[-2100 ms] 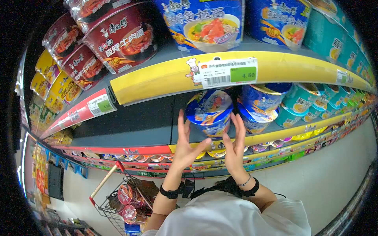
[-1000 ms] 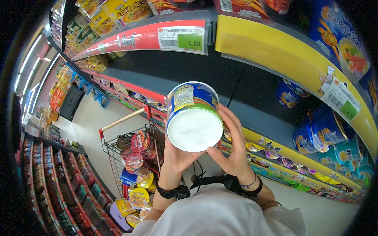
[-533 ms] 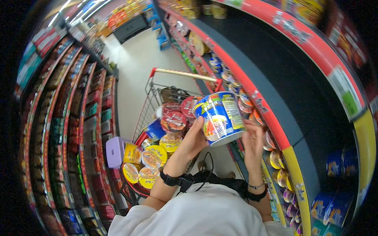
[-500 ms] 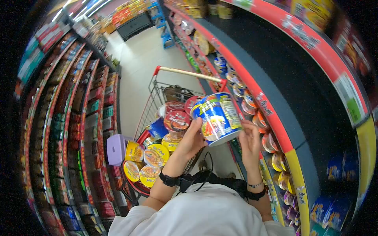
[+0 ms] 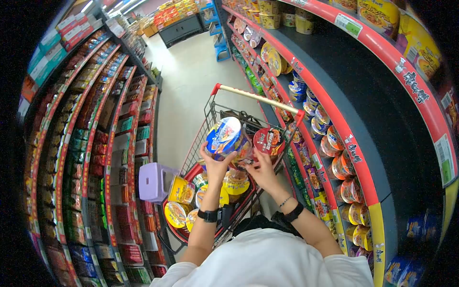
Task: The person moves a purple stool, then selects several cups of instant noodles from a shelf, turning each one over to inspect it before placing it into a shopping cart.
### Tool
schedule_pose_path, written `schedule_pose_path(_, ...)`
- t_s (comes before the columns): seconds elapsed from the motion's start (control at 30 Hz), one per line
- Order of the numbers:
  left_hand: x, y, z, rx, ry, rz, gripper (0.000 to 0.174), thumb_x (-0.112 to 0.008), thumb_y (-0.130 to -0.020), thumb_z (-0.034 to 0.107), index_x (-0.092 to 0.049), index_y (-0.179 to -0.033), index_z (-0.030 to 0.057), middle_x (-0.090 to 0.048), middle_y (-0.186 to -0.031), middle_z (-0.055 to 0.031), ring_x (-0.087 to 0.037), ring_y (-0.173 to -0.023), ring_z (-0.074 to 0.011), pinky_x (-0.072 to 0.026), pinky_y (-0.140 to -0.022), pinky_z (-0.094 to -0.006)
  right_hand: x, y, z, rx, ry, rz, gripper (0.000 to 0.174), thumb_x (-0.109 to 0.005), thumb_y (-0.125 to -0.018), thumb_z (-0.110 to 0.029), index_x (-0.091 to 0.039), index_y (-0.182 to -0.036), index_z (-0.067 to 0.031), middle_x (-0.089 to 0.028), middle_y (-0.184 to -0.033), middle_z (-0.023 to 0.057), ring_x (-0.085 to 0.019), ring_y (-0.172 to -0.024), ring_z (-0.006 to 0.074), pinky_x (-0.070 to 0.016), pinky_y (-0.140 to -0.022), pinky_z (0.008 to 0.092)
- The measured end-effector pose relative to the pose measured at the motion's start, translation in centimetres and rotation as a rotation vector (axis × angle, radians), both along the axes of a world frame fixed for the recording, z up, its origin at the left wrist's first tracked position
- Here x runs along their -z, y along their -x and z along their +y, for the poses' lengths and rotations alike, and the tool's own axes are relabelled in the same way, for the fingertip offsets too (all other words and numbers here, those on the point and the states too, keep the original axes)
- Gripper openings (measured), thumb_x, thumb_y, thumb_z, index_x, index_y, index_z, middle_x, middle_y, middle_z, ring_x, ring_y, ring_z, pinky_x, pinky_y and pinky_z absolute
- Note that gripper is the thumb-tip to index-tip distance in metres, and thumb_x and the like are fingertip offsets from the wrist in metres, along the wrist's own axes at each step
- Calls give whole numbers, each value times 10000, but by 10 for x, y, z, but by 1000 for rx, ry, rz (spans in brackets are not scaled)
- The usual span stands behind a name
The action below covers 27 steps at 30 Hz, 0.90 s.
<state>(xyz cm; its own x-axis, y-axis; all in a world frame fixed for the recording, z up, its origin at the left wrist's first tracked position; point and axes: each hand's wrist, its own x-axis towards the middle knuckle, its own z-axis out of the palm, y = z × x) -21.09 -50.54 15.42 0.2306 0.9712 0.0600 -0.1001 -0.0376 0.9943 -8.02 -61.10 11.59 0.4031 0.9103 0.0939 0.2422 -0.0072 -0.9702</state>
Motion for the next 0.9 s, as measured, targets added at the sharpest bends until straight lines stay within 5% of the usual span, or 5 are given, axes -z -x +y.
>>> schedule_pose_path(0.07,13,-16,13,-42,-295,186,944,-843,-629,84,-234,-1349,53,-457,-1262,-204,-491,-1164,-298,-411,-980,-377,9,2,7,-53,64,100,690,-649,-884,-165,-281,-1452,-29,-375,-1347,156,-587,-1011,201,-533,-805,311)
schedule_pose_path(0.23,42,-46,34,-43,-388,398,945,-793,-617,26,-283,-1411,64,-401,-1355,-244,-392,-1264,-412,-307,-1074,-446,24,-7,-8,-85,151,189,667,-641,-891,-269,-332,-1435,-34,-362,-1411,166,-572,-1098,241,-494,-881,359)
schedule_pose_path(0.57,42,-92,11,-59,-664,446,629,-701,-796,120,-381,-1317,-27,-459,-1264,-215,-443,-1182,-367,-328,-1033,-424,1,-48,-84,159,43,305,424,-600,-924,-215,-512,-1299,-38,-555,-1262,97,-584,-1082,215,-486,-884,348)
schedule_pose_path(0.73,-21,-142,-82,441,-513,111,516,-657,-837,82,-445,-1299,-6,-484,-1276,-136,-458,-1183,-248,-347,-1017,-354,-45,-59,-144,459,-159,256,302,-569,-938,-131,-556,-1219,-23,-622,-1161,85,-606,-1017,165,-490,-866,310)
schedule_pose_path(0.9,-65,-184,-177,871,-568,-50,443,-654,-830,66,-494,-1240,19,-496,-1295,-169,-439,-1237,-313,-314,-1053,-410,-99,-60,-237,974,-298,-114,247,-592,-905,-76,-590,-1146,-19,-624,-1084,95,-623,-882,140,-495,-774,256)
